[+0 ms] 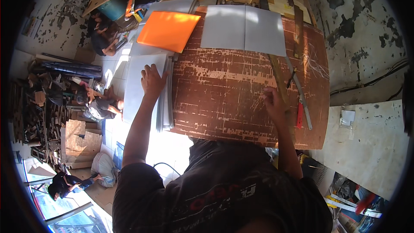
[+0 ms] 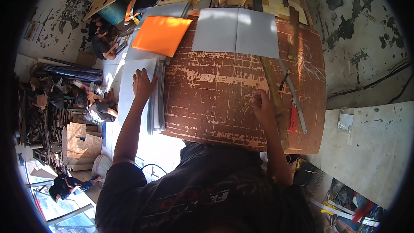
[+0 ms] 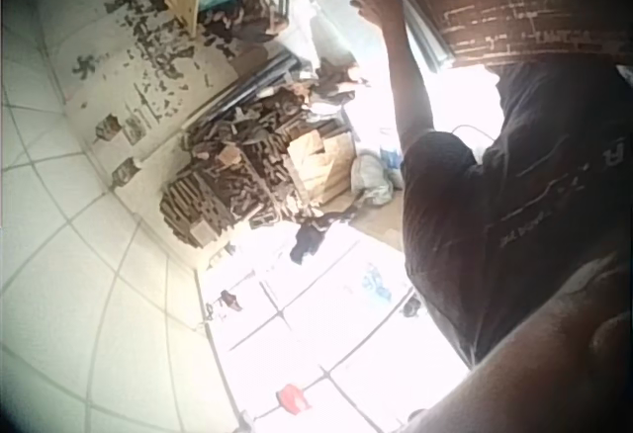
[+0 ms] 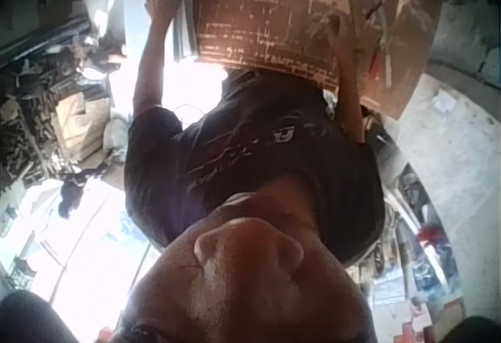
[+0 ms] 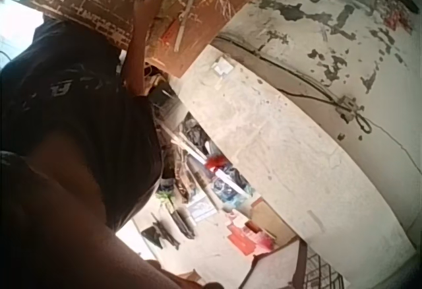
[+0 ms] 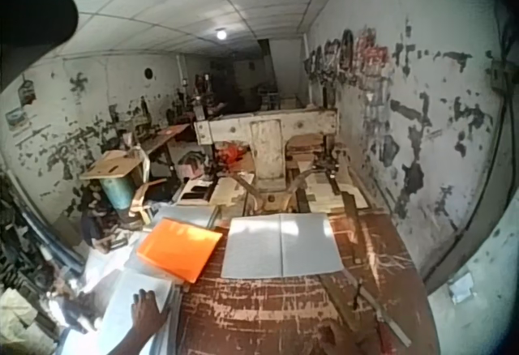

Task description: The person draws lines on white plastic sheets using a ruler and a marker, and cuts one of the sheets with shears.

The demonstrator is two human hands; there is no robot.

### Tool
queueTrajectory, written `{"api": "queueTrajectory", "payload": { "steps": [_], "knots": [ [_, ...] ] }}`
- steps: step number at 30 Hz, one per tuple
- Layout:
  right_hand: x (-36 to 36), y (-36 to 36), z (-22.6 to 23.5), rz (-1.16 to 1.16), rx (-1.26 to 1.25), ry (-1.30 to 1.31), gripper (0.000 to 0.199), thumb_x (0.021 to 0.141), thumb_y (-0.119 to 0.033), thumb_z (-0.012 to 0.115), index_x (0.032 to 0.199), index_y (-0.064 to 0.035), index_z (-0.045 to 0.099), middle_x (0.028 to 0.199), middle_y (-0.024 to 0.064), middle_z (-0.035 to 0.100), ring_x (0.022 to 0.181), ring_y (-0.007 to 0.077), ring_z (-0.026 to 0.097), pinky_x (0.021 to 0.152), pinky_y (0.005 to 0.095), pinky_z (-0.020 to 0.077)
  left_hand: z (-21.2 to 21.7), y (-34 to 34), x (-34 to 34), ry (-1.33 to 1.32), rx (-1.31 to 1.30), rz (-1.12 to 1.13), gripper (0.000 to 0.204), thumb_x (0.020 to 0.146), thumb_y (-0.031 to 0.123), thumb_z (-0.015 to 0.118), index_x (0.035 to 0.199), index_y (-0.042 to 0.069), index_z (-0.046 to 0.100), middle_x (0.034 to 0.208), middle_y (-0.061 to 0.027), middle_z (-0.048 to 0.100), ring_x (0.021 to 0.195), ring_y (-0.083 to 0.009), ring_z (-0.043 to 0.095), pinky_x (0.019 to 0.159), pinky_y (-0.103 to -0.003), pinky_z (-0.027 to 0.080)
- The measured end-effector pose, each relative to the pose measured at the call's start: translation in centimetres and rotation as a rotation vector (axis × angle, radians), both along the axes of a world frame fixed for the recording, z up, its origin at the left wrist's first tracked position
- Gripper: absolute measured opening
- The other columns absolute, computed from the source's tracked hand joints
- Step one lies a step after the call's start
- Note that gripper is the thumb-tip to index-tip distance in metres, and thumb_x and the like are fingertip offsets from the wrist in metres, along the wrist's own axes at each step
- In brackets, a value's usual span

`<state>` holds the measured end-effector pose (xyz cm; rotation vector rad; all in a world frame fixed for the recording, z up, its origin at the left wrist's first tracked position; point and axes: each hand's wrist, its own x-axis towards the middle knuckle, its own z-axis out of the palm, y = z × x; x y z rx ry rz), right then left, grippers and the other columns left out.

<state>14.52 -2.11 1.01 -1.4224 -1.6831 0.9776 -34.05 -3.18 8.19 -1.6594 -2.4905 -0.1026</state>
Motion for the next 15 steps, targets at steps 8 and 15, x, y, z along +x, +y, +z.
{"api": "queueTrajectory", "payload": {
  "steps": [8, 15],
  "knots": [
    [0.2, -0.7, 0.6, 0.031, -0.056, 0.007, 0.025, 0.096, -0.006, 0.059, 0.121, -0.0051, 0.062, 0.098, 0.0084, 0.076, 0.091, 0.0181, 0.074, 0.08, 0.0309, 0.0561, 0.5, -0.6, -3.4, -0.148, 0.149, -0.049, 0.028, 0.097, 0.029, 0.063, 0.098, 0.001, 0.063, 0.101, -0.0255, 0.066, 0.094, -0.0454, 0.067, 0.078, -0.055, 0.056],
    [-1.5, -1.4, 3.1, 0.095, -0.093, 0.035, 0.023, 0.097, -0.009, 0.065, 0.119, -0.0043, 0.063, 0.1, 0.0087, 0.073, 0.09, 0.0162, 0.071, 0.079, 0.0317, 0.0556, 10.8, -1.6, 2.9, -0.043, 0.123, -0.121, 0.023, 0.099, 0.024, 0.059, 0.089, 0.004, 0.062, 0.081, -0.025, 0.07, 0.078, -0.0479, 0.069, 0.07, -0.054, 0.056]
  ]
}}
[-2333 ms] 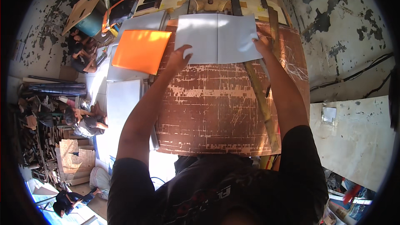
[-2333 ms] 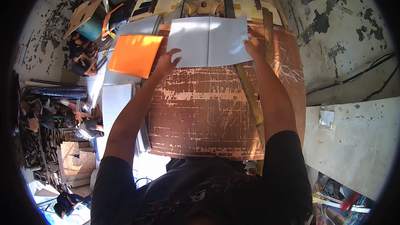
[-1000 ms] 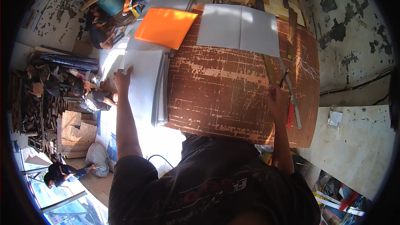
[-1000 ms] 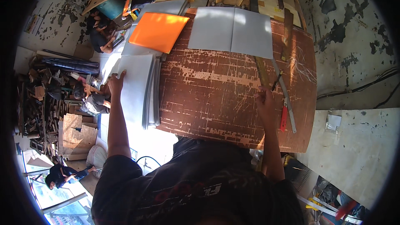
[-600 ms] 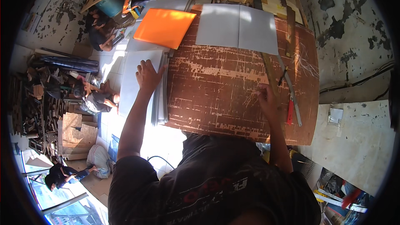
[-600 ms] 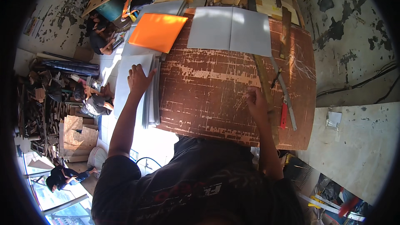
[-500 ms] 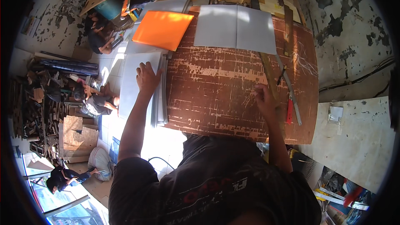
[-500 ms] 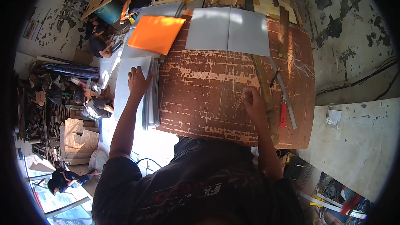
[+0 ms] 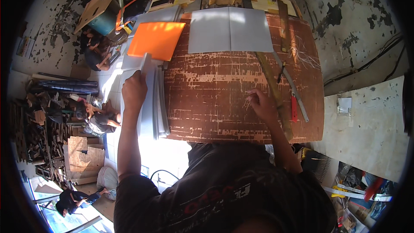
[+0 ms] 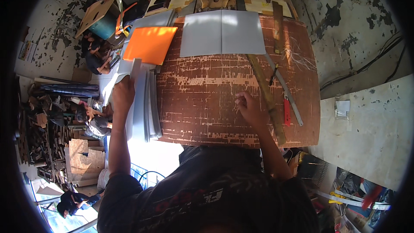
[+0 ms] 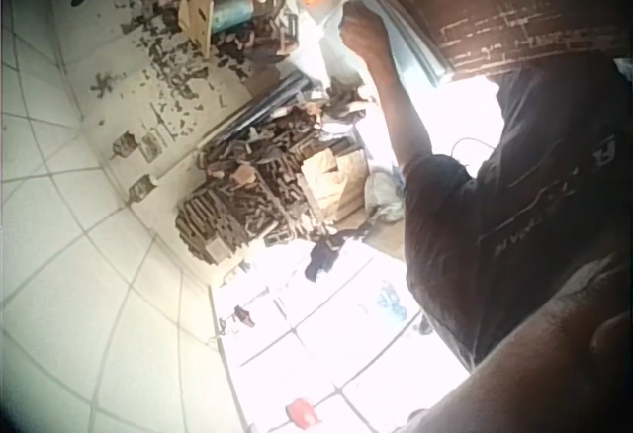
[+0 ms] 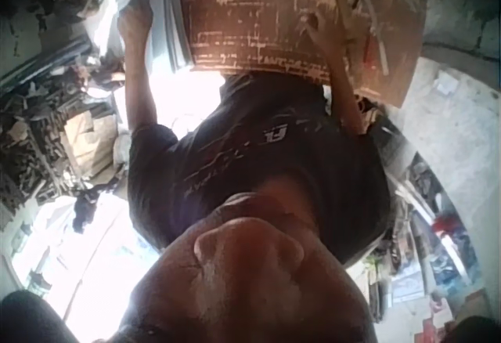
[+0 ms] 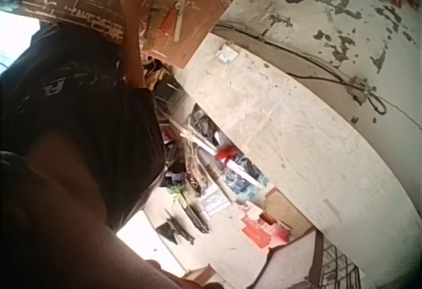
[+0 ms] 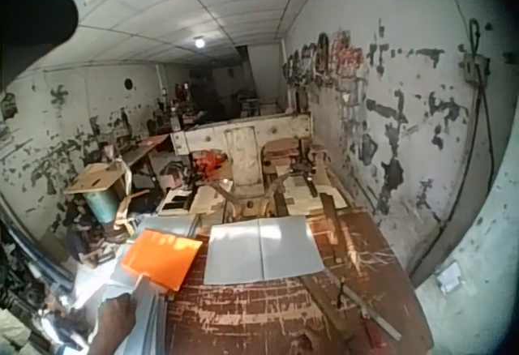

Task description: The person draws lines on white plastic sheets using a ruler and a marker, and cuts one of the sheets with shears.

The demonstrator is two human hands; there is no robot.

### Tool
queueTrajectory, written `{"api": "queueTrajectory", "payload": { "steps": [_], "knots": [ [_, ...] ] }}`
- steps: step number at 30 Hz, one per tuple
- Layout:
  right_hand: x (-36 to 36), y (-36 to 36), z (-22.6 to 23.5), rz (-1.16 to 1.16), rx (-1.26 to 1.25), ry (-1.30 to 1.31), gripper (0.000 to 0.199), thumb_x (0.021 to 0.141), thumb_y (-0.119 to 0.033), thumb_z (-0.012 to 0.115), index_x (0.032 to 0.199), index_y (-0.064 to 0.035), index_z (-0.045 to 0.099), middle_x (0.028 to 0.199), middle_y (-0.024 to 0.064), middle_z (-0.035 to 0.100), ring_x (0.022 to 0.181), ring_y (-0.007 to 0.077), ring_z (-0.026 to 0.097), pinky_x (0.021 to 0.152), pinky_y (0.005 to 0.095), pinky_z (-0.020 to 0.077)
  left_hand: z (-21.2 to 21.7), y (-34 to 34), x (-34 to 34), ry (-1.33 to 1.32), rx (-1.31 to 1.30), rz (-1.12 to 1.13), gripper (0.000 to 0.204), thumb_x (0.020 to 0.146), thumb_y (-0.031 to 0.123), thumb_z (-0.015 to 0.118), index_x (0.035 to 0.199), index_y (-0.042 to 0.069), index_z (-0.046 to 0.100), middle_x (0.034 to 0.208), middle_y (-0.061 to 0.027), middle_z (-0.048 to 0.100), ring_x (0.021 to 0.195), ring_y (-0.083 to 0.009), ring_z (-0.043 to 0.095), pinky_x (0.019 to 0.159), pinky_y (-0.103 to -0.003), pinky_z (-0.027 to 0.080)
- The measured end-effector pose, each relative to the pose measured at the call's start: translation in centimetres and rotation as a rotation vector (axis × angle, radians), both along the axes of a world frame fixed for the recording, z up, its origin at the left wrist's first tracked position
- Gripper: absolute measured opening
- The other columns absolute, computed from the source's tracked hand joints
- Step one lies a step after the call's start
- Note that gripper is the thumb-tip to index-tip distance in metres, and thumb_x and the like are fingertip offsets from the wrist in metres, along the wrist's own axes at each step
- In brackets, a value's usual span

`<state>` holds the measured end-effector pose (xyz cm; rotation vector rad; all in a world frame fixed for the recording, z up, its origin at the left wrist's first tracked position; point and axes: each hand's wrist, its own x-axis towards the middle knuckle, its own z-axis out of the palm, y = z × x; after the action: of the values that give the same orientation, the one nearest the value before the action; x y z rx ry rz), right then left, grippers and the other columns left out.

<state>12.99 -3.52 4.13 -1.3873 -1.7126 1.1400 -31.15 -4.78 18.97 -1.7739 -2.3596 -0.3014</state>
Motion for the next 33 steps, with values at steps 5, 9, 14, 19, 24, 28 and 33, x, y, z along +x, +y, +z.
{"api": "queueTrajectory", "payload": {
  "steps": [5, 9, 14, 19, 24, 28, 33],
  "knots": [
    [-1.1, 1.1, 0.5, 0.11, -0.066, 0.141, 0.046, 0.096, -0.017, 0.07, 0.138, -0.0078, 0.054, 0.12, 0.0095, 0.068, 0.109, 0.0191, 0.065, 0.088, 0.0357, 0.0539, 6.2, -0.5, 8.0, -0.334, 0.066, -0.309, 0.018, 0.1, 0.015, 0.065, 0.094, -0.001, 0.067, 0.077, -0.015, 0.07, 0.07, -0.0299, 0.069, 0.071, -0.034, 0.055],
    [-1.0, 2.4, 1.3, 0.115, 0.103, 0.543, 0.072, 0.093, -0.025, 0.077, 0.152, -0.0075, 0.039, 0.139, 0.0141, 0.059, 0.128, 0.0248, 0.056, 0.101, 0.0401, 0.0504, 5.3, 0.4, 10.7, -1.125, -0.002, -0.642, 0.025, 0.104, 0.016, 0.064, 0.119, -0.002, 0.069, 0.097, -0.0002, 0.071, 0.09, -0.0048, 0.058, 0.082, -0.024, 0.049],
    [1.1, 0.6, 7.6, 0.172, -0.012, 0.693, 0.062, 0.093, -0.026, 0.078, 0.143, -0.004, 0.05, 0.131, 0.011, 0.063, 0.122, 0.0201, 0.059, 0.101, 0.0374, 0.0501, -2.0, 2.1, 13.9, -1.323, 0.154, -0.637, 0.028, 0.106, 0.02, 0.061, 0.124, 0.0, 0.069, 0.105, -0.0004, 0.072, 0.097, -0.0058, 0.06, 0.089, -0.026, 0.048],
    [1.9, -0.8, 5.7, -0.159, 0.05, 0.536, 0.033, 0.099, -0.023, 0.071, 0.123, -0.001, 0.066, 0.111, 0.0032, 0.069, 0.102, 0.0111, 0.063, 0.088, 0.0303, 0.0518, -6.1, 3.0, 15.4, -1.484, 0.083, -0.685, 0.028, 0.107, 0.021, 0.058, 0.125, 0.001, 0.068, 0.109, -0.001, 0.07, 0.103, -0.0075, 0.06, 0.093, -0.028, 0.049],
    [2.7, -1.8, 4.4, -0.17, 0.031, 0.476, 0.036, 0.099, -0.023, 0.071, 0.125, 0.0004, 0.064, 0.114, 0.0044, 0.069, 0.103, 0.0121, 0.063, 0.089, 0.0307, 0.0518, -9.7, 3.2, 17.0, -1.536, -0.053, -0.682, 0.03, 0.108, 0.017, 0.056, 0.133, 0.001, 0.063, 0.118, -0.005, 0.069, 0.113, -0.0124, 0.06, 0.099, -0.031, 0.049],
    [3.0, -1.4, 2.5, -0.158, -0.027, 0.33, 0.036, 0.098, -0.024, 0.072, 0.122, 0.002, 0.066, 0.112, 0.0067, 0.071, 0.102, 0.0142, 0.064, 0.089, 0.0325, 0.052, -14.8, 3.8, 15.7, -1.536, -0.193, -0.662, 0.03, 0.107, 0.016, 0.058, 0.133, 0.001, 0.062, 0.116, -0.0038, 0.069, 0.111, -0.0113, 0.06, 0.097, -0.03, 0.049],
    [3.4, -0.6, 0.9, -0.289, 0.014, 0.115, 0.033, 0.098, -0.025, 0.071, 0.114, 0.0038, 0.069, 0.105, 0.0111, 0.072, 0.098, 0.0157, 0.065, 0.087, 0.0333, 0.0517, -20.4, 3.4, 15.2, -1.465, -0.212, -0.608, 0.024, 0.107, 0.017, 0.059, 0.124, 0.001, 0.067, 0.098, 0.0016, 0.068, 0.089, -0.0059, 0.059, 0.08, -0.025, 0.051]
  ]
}}
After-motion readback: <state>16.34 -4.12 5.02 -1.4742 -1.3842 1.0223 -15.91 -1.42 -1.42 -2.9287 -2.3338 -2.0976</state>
